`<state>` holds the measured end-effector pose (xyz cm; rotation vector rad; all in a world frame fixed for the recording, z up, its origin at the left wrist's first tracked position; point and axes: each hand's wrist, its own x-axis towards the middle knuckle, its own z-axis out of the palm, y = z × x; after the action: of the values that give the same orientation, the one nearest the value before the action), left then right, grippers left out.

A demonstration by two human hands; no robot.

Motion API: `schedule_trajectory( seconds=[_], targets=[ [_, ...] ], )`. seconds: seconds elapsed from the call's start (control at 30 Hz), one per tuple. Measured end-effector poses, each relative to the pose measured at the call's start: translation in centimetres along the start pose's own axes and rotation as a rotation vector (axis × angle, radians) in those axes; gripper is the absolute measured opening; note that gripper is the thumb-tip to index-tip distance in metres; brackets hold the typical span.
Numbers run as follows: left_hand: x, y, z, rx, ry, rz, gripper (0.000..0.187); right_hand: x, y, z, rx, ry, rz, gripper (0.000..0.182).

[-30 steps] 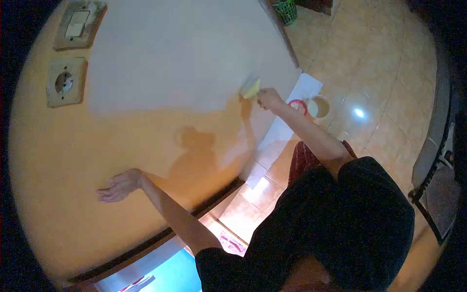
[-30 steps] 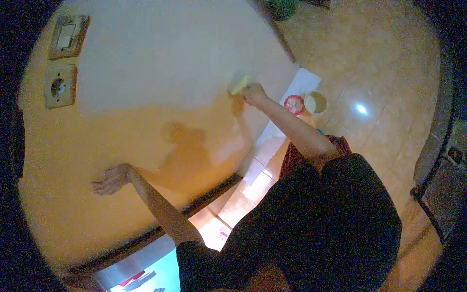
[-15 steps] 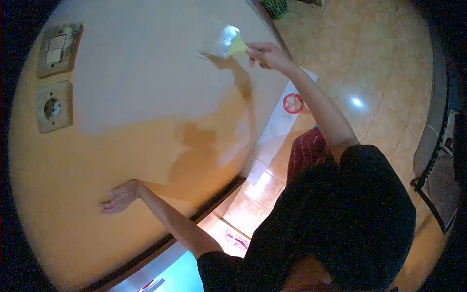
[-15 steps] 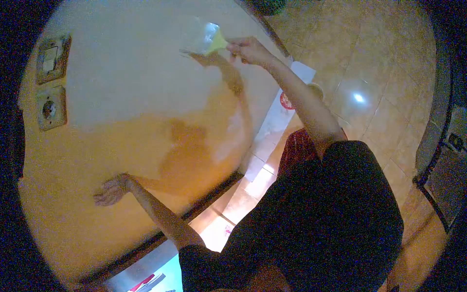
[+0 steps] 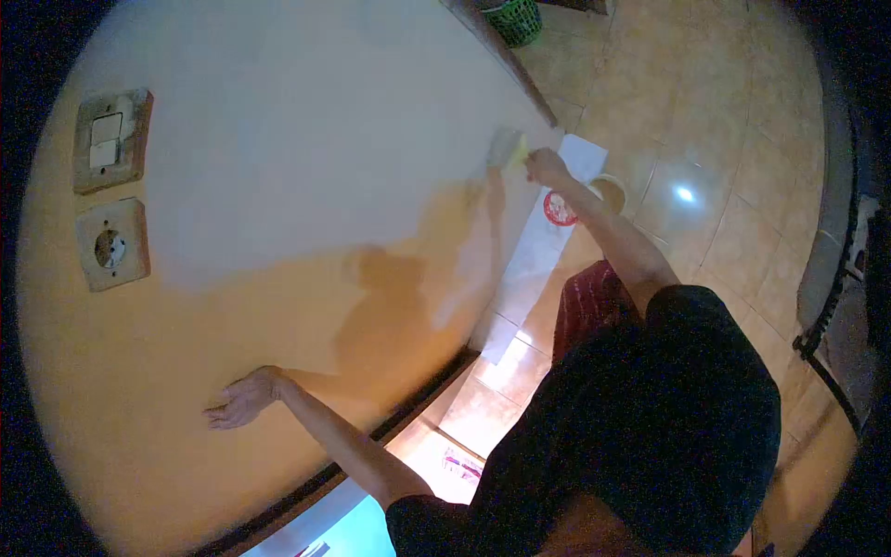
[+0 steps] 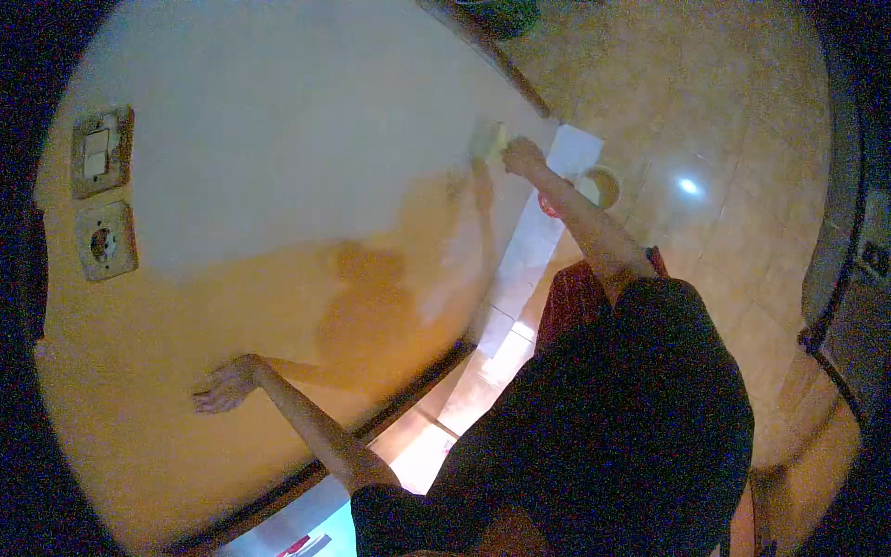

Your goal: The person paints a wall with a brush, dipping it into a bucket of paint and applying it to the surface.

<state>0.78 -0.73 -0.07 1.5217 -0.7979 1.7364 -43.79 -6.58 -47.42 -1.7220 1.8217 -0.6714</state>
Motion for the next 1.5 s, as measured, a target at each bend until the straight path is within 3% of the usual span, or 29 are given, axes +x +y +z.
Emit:
schedule_trajectory(
  seconds=[0.03, 0.1, 0.17, 0.27, 0.3, 0.37, 0.47, 0.53, 0.8, 0.9, 1.0, 1.07, 1.1, 1.13, 1.2, 1.23, 1.3, 1.4, 1.5],
  targets=[
    [-0.2, 0.0, -0.1, -0.025, 0.0, -0.016, 0.051, 1.5, -3.4, -3.7, 0.343, -0.051, 0.304, 0.028],
    [-0.2, -0.7, 0.3, -0.055, 0.008, -0.034, 0.052, 2.8, -8.8, -11.1, 0.27, -0.013, 0.219, 0.029],
    [-0.6, -1.5, 1.0, 0.012, 0.034, 0.029, 0.052, 1.0, -13.9, -20.1, 0.452, -0.035, 0.224, 0.03],
    [0.2, 0.7, -1.1, -0.051, 0.008, -0.039, 0.052, -0.4, -17.6, -27.6, 0.878, 0.082, 0.108, 0.031],
    [0.2, 0.1, -0.6, -0.001, 0.029, 0.075, 0.05, -1.2, -19.2, -30.5, 1.008, 0.118, 0.044, 0.034],
    [-0.2, -0.3, -0.3, -0.003, 0.035, 0.046, 0.05, -1.2, -21.4, -34.3, 1.186, 0.144, -0.154, 0.037],
    [0.1, 0.2, -0.6, -0.02, 0.032, 0.025, 0.05, -1.4, -23.0, -38.0, 1.233, 0.067, -0.321, 0.036],
    [0.1, 0.3, -0.9, -0.033, 0.022, 0.029, 0.05, 3.3, -22.4, -33.2, 1.086, 0.215, -0.283, 0.035],
    [-0.1, -0.3, -0.5, 0.027, -0.015, -0.038, 0.048, -0.5, -10.3, -14.2, 1.008, 0.008, 0.204, 0.034],
    [-0.3, -0.3, 0.1, 0.178, 0.037, 0.091, 0.048, -1.9, -9.3, -10.6, 1.053, 0.0, 0.278, 0.034],
    [0.3, -0.2, 0.5, 0.044, 0.04, 0.003, 0.049, -2.3, -9.1, -9.7, 1.02, -0.013, 0.331, 0.035],
    [0.2, 0.1, 0.1, 0.044, 0.043, -0.014, 0.05, -2.1, -7.1, -9.6, 0.746, 0.019, 0.301, 0.037],
    [0.2, -0.1, -0.1, 0.056, 0.039, -0.015, 0.05, -2.6, -6.4, -10.0, 0.533, -0.01, 0.421, 0.032],
    [0.3, -0.3, -0.3, 0.051, 0.048, -0.027, 0.05, -2.5, -4.8, -8.8, 0.533, 0.003, 0.413, 0.032],
    [0.1, 0.0, -0.4, 0.015, 0.04, -0.056, 0.051, -1.0, -1.5, -5.7, 0.004, -0.085, 0.341, 0.028],
    [0.2, 0.4, -0.8, 0.012, 0.047, -0.067, 0.051, -2.0, -2.9, -8.8, 0.072, -0.22, 0.215, 0.027],
    [0.4, 0.6, -1.7, -0.021, 0.072, 0.026, 0.052, -0.8, -5.6, -9.9, 0.061, 0.029, 0.144, 0.033],
    [0.4, 0.4, -1.3, -0.039, 0.057, -0.056, 0.053, 0.8, -14.6, -17.9, 0.19, 0.098, 0.135, 0.027],
    [0.5, 0.6, -1.5, 0.003, 0.05, -0.004, 0.054, -0.5, -19.2, -25.8, 0.402, 0.149, 0.004, 0.028]
  ],
)
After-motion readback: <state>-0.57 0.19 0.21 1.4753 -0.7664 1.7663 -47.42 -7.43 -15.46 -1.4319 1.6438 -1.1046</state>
